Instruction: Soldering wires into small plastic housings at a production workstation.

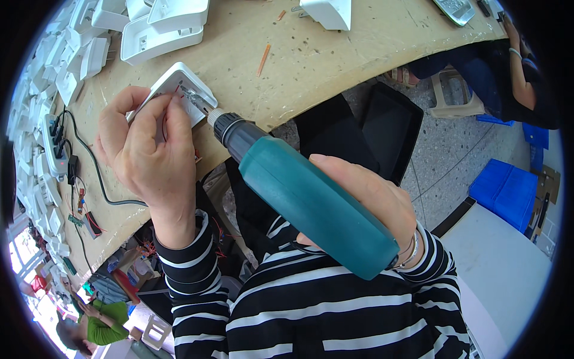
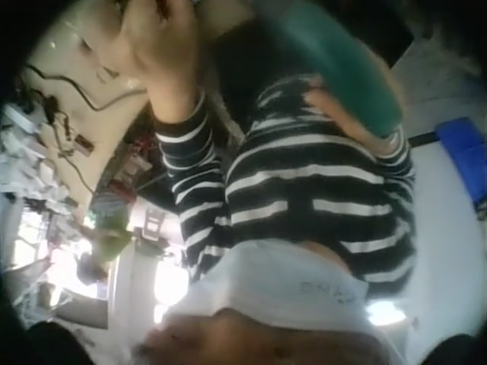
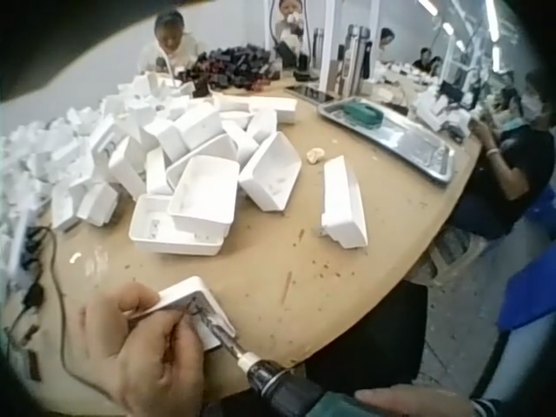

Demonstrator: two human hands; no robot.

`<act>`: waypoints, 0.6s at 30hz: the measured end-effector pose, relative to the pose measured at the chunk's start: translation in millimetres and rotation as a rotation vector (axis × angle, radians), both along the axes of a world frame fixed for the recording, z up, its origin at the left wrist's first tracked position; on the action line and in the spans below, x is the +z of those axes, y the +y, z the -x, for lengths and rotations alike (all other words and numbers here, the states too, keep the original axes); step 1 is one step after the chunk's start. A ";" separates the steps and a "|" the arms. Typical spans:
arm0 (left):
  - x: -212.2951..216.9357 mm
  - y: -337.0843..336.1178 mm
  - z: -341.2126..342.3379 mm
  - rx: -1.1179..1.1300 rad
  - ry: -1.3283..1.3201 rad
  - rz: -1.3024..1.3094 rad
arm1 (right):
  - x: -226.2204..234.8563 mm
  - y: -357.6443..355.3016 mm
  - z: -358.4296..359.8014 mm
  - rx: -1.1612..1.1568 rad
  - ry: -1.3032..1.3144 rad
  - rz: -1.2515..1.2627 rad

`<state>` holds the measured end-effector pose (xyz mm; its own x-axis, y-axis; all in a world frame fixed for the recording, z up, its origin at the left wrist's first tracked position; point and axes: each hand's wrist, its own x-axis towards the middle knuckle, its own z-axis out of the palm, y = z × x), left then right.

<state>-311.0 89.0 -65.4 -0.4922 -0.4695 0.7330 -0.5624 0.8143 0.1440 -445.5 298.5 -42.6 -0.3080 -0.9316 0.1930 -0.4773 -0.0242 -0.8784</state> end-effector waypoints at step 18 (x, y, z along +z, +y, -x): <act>4.9 4.0 -1.0 0.040 -0.036 -0.069 | 4.8 -7.8 -0.6 0.026 0.015 -0.064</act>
<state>-310.0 93.0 -60.5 -0.4976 -0.5379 0.6804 -0.5996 0.7802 0.1782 -444.9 290.7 -37.9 -0.2809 -0.9498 0.1376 -0.4904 0.0188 -0.8713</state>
